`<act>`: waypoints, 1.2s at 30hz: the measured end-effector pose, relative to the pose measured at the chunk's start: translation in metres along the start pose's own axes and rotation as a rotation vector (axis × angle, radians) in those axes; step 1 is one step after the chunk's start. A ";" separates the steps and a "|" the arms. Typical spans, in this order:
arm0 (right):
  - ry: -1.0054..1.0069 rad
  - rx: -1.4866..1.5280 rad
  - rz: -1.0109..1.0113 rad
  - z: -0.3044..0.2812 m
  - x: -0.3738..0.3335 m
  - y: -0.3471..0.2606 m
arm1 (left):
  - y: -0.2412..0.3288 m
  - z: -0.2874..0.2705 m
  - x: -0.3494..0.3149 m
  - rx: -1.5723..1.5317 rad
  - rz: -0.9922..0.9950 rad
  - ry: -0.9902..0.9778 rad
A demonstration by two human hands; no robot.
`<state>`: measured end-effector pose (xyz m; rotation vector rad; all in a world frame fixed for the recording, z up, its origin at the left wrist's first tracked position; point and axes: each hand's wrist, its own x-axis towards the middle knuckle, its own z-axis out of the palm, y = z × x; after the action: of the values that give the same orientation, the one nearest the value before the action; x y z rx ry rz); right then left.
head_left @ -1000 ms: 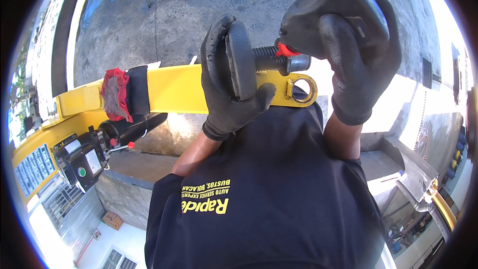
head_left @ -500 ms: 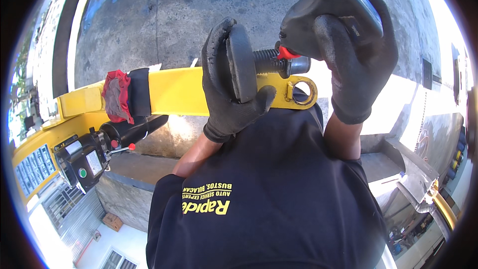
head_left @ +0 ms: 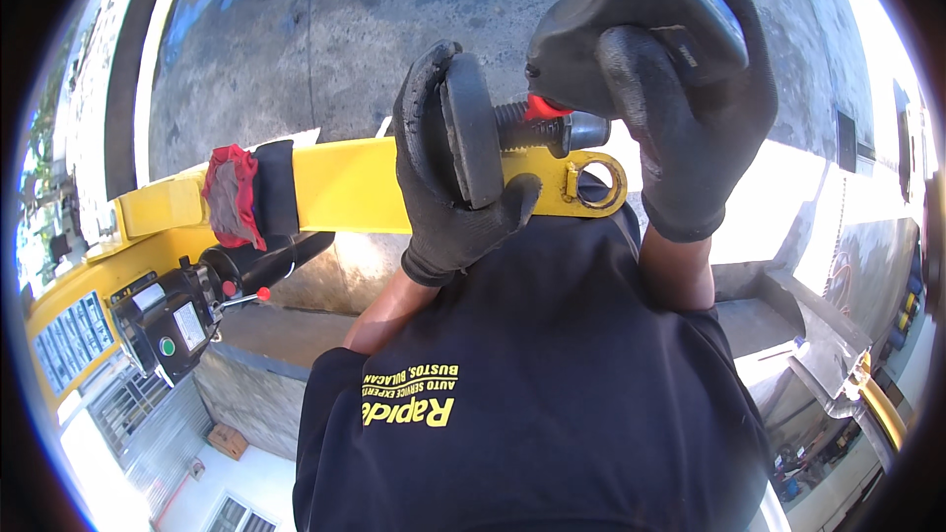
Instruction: The person uses a belt sander to grind a cylindrical metal part, repeatedly rotating it to smooth the surface. They then apply a red lubricant to the part and wipe it with a cloth.
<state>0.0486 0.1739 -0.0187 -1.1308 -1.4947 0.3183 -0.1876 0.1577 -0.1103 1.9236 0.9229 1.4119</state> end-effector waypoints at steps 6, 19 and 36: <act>0.027 0.079 -0.035 -0.003 -0.006 0.022 | 0.000 -0.001 -0.002 0.054 0.003 0.004; 0.042 0.083 0.009 -0.003 -0.012 0.021 | 0.001 -0.002 -0.002 0.032 -0.029 -0.003; 0.072 0.064 0.110 -0.008 -0.014 0.011 | -0.001 -0.002 -0.001 -0.028 -0.055 -0.001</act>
<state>0.0585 0.1655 -0.0331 -1.1635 -1.3533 0.3949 -0.1903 0.1575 -0.1111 1.8644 0.9430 1.3853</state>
